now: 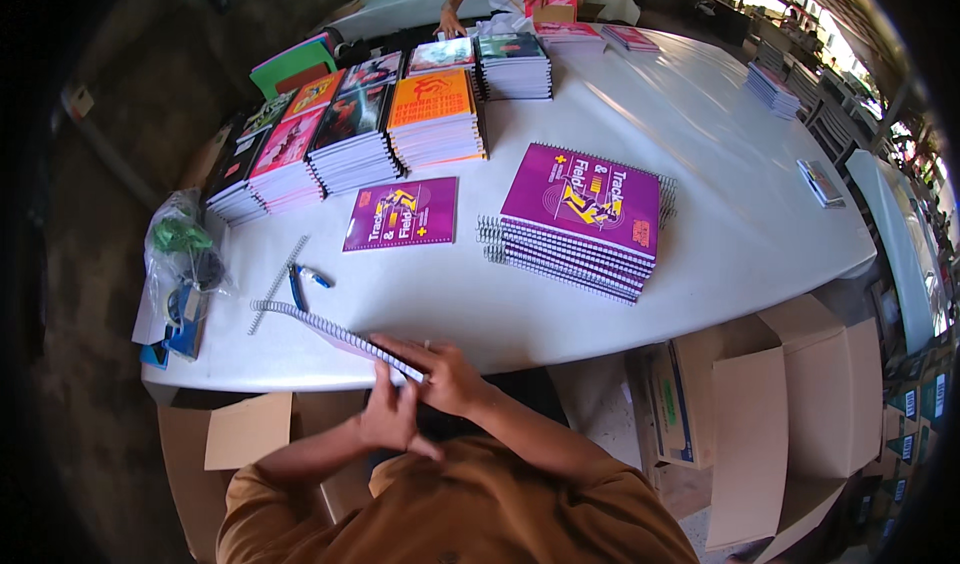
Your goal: The person inserts a spiral wire through the pre-punched holes of a book cover and stack of pages by hand, repeats this for several books, and then uses a pair of pliers to cut and crimp the ends of the spiral wire.
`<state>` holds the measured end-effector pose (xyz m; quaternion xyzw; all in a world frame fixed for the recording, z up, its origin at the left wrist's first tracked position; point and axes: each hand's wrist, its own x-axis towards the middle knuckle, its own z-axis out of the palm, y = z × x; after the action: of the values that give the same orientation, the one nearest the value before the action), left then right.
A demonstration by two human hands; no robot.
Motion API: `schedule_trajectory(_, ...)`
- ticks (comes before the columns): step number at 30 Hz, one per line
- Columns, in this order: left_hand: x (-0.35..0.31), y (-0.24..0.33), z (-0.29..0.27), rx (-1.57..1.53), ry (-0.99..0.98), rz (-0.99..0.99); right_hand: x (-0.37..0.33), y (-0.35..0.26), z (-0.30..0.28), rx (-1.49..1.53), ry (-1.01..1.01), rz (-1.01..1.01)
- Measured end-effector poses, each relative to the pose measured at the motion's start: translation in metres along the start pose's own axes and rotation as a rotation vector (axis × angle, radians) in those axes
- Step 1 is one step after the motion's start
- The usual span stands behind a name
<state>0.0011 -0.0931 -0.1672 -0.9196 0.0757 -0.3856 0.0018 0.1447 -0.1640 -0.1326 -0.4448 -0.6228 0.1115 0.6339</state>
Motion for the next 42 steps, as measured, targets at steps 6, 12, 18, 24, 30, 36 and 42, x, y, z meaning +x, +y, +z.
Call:
schedule_trajectory(6, 0.053, -0.017, -0.041, 0.448, 0.109, -0.062, -0.001, 0.0, 0.011, -0.074, -0.063, -0.124)
schedule_trajectory(12, 0.03, 0.004, -0.02, 0.1, 0.168, -0.199, -0.002, 0.004, -0.006, 0.038, -0.032, 0.122)
schedule_trajectory(18, 0.095, -0.007, -0.063, 0.041, -0.242, -0.302, -0.003, 0.01, -0.007, 0.033, -0.051, 0.149)
schedule_trajectory(24, 0.116, -0.005, -0.074, -0.111, -0.336, -0.343, -0.004, 0.01, -0.011, 0.191, -0.055, 0.207)
schedule_trajectory(30, 0.12, -0.006, -0.071, 0.044, -0.331, -0.21, -0.003, 0.001, -0.016, 0.077, -0.113, 0.338)
schedule_trajectory(36, 0.125, 0.002, -0.064, -0.052, -0.224, -0.354, 0.002, -0.006, -0.026, 0.19, -0.145, 0.382)
schedule_trajectory(42, 0.182, -0.015, -0.082, 0.115, -0.137, -0.272, 0.008, -0.028, -0.082, 0.204, 0.144, 0.191)
